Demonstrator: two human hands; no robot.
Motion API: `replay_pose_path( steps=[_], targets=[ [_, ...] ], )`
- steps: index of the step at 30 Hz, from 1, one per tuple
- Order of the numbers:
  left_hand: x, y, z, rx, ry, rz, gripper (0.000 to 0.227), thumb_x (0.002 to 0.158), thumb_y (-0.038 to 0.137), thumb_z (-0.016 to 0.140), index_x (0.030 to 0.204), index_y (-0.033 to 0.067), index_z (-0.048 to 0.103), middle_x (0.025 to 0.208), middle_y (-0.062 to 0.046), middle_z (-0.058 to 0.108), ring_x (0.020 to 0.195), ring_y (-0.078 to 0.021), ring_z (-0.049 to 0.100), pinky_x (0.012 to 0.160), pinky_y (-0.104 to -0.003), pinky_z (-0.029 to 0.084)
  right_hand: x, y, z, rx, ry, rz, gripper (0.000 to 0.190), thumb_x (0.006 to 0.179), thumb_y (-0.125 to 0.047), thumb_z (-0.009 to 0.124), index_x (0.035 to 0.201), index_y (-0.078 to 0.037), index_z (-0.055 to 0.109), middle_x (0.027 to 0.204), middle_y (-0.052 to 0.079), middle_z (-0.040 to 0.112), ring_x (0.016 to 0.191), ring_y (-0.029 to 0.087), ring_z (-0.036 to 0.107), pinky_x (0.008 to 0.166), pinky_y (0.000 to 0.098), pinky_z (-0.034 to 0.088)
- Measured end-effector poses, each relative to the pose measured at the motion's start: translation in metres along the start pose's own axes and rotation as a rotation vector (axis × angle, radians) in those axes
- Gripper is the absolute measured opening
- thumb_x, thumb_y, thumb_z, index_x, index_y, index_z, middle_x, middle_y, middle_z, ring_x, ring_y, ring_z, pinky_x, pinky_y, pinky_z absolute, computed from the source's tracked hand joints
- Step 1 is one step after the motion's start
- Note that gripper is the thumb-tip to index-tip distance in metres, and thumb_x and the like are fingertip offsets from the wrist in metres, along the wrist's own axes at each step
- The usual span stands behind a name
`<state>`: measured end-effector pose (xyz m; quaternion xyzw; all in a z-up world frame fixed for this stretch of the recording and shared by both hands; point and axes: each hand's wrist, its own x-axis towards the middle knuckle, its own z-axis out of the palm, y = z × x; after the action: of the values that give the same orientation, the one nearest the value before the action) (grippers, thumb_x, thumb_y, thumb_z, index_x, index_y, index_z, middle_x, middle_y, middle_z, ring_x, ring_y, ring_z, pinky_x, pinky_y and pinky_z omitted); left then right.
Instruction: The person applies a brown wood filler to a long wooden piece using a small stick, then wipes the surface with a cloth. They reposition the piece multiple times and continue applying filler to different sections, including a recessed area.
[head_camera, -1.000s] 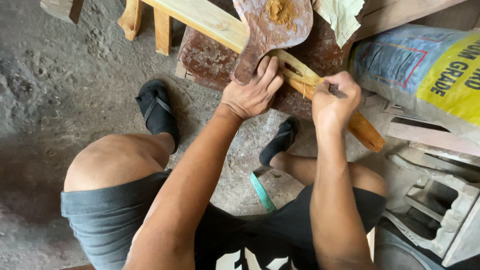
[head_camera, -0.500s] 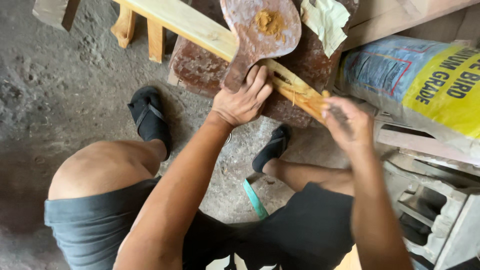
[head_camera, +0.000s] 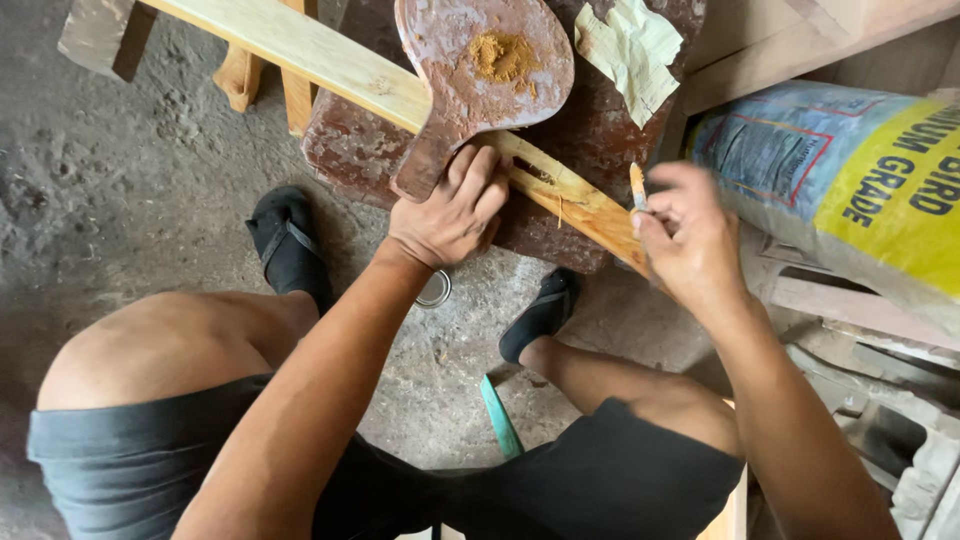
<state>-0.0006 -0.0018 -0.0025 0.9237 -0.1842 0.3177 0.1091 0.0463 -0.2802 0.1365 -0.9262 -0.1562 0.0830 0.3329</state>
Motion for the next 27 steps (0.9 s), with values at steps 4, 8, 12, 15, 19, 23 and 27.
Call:
replay_pose_path(
  steps=[4, 8, 12, 15, 19, 23, 27],
  targets=[
    [0.002, -0.001, -0.003, -0.032, -0.028, -0.005, 0.043, 0.094, 0.035, 0.059, 0.131, 0.0110, 0.062, 0.137, -0.013, 0.060, 0.125, -0.0271, 0.058, 0.108, -0.049, 0.041, 0.011, -0.011, -0.014, -0.483, -0.062, -0.404, 0.024, 0.095, 0.004, 0.067, 0.115, -0.006, 0.074, 0.099, 0.012, 0.065, 0.080, 0.030, 0.067, 0.072, 0.0381, 0.054],
    [0.003, -0.001, -0.008, 0.010, -0.027, 0.013, 0.048, 0.092, 0.033, 0.061, 0.134, 0.0091, 0.063, 0.137, -0.013, 0.059, 0.126, -0.0265, 0.058, 0.107, -0.044, 0.043, 0.031, -0.016, -0.023, -0.689, -0.189, -0.702, 0.028, 0.085, 0.001, 0.068, 0.112, -0.006, 0.073, 0.095, 0.009, 0.061, 0.083, 0.026, 0.065, 0.071, 0.0390, 0.054],
    [0.005, -0.003, -0.012, -0.033, -0.034, 0.011, 0.050, 0.089, 0.033, 0.063, 0.133, 0.0085, 0.063, 0.136, -0.013, 0.059, 0.125, -0.0272, 0.059, 0.105, -0.044, 0.044, 0.053, -0.023, -0.023, -0.804, -0.305, -0.856, 0.034, 0.079, -0.005, 0.066, 0.113, -0.002, 0.071, 0.096, 0.006, 0.060, 0.089, 0.023, 0.061, 0.076, 0.0355, 0.054],
    [0.007, -0.003, -0.014, -0.080, -0.036, 0.003, 0.047, 0.087, 0.033, 0.064, 0.128, 0.0102, 0.062, 0.135, -0.013, 0.060, 0.124, -0.0275, 0.060, 0.103, -0.045, 0.045, 0.064, -0.033, -0.022, -0.876, -0.385, -0.940, 0.035, 0.075, -0.009, 0.064, 0.108, -0.003, 0.071, 0.096, 0.003, 0.061, 0.089, 0.021, 0.060, 0.073, 0.0333, 0.053],
    [0.007, -0.004, -0.013, -0.065, -0.003, 0.012, 0.044, 0.091, 0.032, 0.065, 0.129, 0.0102, 0.062, 0.136, -0.013, 0.059, 0.125, -0.0269, 0.059, 0.103, -0.045, 0.045, 0.075, -0.044, -0.021, -1.014, -0.481, -1.041, 0.022, 0.075, -0.010, 0.063, 0.096, -0.008, 0.069, 0.091, 0.000, 0.059, 0.087, 0.017, 0.059, 0.073, 0.0295, 0.052],
    [0.002, -0.005, -0.008, -0.061, -0.001, 0.012, 0.045, 0.091, 0.033, 0.064, 0.130, 0.0102, 0.062, 0.136, -0.012, 0.059, 0.126, -0.0269, 0.059, 0.101, -0.046, 0.046, 0.083, -0.036, -0.022, -0.998, -0.551, -1.098, 0.012, 0.075, -0.013, 0.062, 0.086, -0.012, 0.066, 0.086, -0.001, 0.055, 0.086, 0.016, 0.059, 0.073, 0.0300, 0.051],
    [-0.001, -0.005, -0.004, -0.075, 0.009, 0.030, 0.041, 0.096, 0.032, 0.063, 0.130, 0.0101, 0.061, 0.140, -0.013, 0.058, 0.130, -0.0282, 0.058, 0.104, -0.047, 0.047, 0.093, -0.017, -0.029, -1.090, -0.636, -1.019, 0.012, 0.074, -0.014, 0.064, 0.086, -0.012, 0.067, 0.085, -0.001, 0.055, 0.087, 0.016, 0.059, 0.074, 0.0288, 0.051]
  ],
)
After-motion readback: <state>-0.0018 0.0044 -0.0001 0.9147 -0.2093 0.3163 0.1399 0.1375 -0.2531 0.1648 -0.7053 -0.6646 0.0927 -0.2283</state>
